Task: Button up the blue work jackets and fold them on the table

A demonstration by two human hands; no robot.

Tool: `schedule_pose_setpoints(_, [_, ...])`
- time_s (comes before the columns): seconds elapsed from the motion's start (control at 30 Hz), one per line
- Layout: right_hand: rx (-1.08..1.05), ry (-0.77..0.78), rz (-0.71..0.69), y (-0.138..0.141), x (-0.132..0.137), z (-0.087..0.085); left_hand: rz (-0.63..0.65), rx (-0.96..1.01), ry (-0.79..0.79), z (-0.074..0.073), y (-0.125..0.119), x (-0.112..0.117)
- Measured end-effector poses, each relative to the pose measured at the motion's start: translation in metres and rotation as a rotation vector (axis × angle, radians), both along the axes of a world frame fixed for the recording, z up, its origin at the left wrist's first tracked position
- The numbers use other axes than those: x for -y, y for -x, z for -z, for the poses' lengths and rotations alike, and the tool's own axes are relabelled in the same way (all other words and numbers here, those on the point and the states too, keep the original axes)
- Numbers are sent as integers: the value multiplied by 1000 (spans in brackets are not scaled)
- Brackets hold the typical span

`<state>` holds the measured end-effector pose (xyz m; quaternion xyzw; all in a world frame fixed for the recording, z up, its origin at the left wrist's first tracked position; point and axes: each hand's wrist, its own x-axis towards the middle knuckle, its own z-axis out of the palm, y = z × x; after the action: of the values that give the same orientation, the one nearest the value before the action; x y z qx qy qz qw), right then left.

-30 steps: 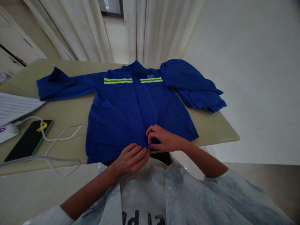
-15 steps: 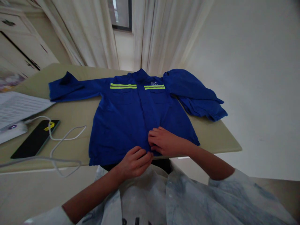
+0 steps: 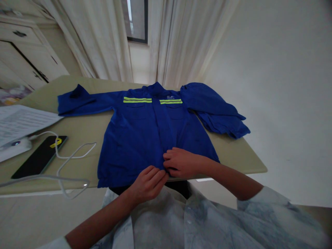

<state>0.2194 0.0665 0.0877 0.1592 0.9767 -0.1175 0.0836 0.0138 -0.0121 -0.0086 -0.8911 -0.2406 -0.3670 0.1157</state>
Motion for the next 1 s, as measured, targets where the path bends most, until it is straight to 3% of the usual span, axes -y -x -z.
schedule_pose_setpoints(0.1, [41, -79, 5, 0, -4, 6, -23, 3, 30, 0, -3, 1])
schedule_pose_setpoints(0.27, [89, -235, 129, -3, -26, 11, -15, 39, 60, -3, -10, 8])
schedule_pose_setpoints(0.43, [119, -221, 229, -4, -48, 2, -84, -66, 97, 0, -7, 9])
schedule_pose_setpoints(0.63, [123, -109, 174, -4, -59, -6, -77, -105, 28, -1, 2, 11])
schedule_pose_setpoints(0.77, [178, -164, 152, 5, -56, -4, -41, -50, -11, -8, -3, 14])
schedule_pose_setpoints(1.0, [186, -226, 107, 20, -63, 6, -46, -133, 33, -13, -10, 18])
